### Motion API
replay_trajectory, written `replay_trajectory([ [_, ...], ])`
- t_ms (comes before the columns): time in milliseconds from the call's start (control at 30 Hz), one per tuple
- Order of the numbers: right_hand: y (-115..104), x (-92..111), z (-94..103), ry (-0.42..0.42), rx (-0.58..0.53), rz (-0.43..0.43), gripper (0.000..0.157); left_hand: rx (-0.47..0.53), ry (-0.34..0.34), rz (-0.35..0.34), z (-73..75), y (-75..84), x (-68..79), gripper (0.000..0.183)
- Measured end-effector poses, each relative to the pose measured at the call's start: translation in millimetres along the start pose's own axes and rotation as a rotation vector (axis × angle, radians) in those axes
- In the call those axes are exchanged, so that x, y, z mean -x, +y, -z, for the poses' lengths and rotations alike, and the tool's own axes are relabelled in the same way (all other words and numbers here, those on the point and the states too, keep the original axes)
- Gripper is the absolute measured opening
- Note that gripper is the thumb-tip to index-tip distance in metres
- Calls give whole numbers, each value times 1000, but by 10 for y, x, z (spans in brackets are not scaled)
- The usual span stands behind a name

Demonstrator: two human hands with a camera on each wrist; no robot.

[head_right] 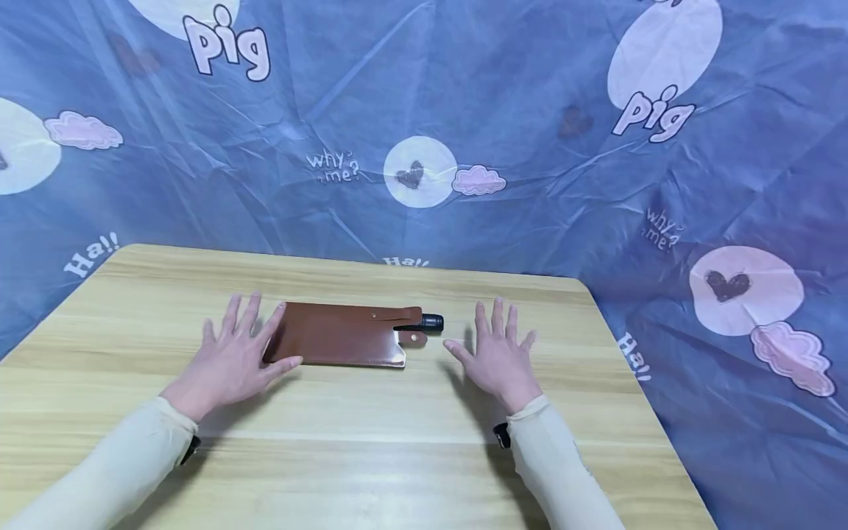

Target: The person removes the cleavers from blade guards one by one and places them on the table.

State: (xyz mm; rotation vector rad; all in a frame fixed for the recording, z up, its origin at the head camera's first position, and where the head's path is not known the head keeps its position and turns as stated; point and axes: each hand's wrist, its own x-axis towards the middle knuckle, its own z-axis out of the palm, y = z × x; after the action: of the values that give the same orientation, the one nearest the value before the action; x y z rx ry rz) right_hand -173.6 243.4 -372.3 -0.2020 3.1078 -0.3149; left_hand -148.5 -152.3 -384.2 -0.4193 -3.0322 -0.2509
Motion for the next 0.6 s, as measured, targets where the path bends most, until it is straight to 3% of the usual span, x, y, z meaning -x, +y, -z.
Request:
replay_trajectory([
  [133,-18,-130,-19,45,-35,62,86,-3,51,-156,10,-15,-97,83],
  [267,-17,-241,-41,88,-101,130,67,42,84,-241,-23,12,-249,77],
  [433,-6,-344,-53,99,-256,218,49,170,35,-285,-43,52,-446,79],
  [600,1,-424,-87,94,-375,235,38,250,-63,-286,-23,72,-552,85],
])
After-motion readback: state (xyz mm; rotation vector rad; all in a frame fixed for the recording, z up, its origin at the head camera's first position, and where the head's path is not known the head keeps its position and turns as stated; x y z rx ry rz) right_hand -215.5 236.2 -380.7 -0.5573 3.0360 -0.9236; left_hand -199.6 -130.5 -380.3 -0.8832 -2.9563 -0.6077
